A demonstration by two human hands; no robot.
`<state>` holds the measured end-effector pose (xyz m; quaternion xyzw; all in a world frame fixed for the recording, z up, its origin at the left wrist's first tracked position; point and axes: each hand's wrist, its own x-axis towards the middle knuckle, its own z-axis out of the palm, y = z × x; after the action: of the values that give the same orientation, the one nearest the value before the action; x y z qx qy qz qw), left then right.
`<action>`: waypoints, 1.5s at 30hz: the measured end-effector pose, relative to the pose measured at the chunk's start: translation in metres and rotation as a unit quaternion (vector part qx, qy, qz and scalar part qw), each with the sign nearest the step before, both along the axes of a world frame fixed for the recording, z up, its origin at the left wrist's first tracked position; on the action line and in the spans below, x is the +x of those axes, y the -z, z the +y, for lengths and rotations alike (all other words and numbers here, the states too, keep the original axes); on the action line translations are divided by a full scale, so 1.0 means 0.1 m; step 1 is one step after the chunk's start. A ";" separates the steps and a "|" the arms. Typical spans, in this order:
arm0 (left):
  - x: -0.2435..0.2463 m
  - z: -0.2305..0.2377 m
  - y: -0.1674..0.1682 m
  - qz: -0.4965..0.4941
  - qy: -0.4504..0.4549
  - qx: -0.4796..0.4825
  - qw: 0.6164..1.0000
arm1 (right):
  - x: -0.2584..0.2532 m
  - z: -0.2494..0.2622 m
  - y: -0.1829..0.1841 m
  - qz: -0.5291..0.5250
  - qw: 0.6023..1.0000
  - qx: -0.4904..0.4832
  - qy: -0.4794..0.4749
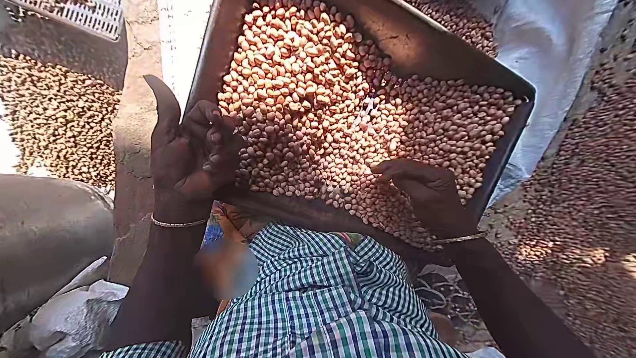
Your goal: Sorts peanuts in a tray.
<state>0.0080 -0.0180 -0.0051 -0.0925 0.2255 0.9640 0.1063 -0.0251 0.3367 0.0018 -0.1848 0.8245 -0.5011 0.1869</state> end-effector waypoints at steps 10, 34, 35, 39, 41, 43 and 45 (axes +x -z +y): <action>-0.05 0.03 -0.10 -0.038 -0.030 -0.027 0.999 | 0.04 -0.50 0.17 0.042 0.999 0.003 0.023; 0.07 0.02 -0.07 0.033 0.250 -0.199 0.947 | -0.33 -0.86 -0.07 0.186 0.970 -0.145 0.051; 0.09 0.01 -0.06 0.031 0.218 -0.178 0.959 | -0.51 -0.70 0.03 0.182 0.969 -0.158 0.050; 0.07 -0.01 0.02 0.062 0.170 -0.127 0.975 | -0.81 -0.69 0.15 0.142 0.967 -0.172 -0.121; 0.06 0.00 0.02 0.052 0.149 -0.129 0.979 | -0.90 -0.90 0.19 0.158 0.952 -0.156 -0.211; 0.07 0.00 0.02 0.037 0.125 -0.128 0.983 | -0.96 -1.01 0.35 0.217 0.929 -0.125 -0.272; 0.07 0.00 0.01 0.018 0.102 -0.117 0.988 | -0.87 -0.92 0.50 0.261 0.911 -0.057 -0.313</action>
<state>0.0148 -0.0183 -0.0063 -0.0634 0.3473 0.9164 0.1888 -0.1122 0.2443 -0.0483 -0.5677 0.7139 -0.3972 0.1010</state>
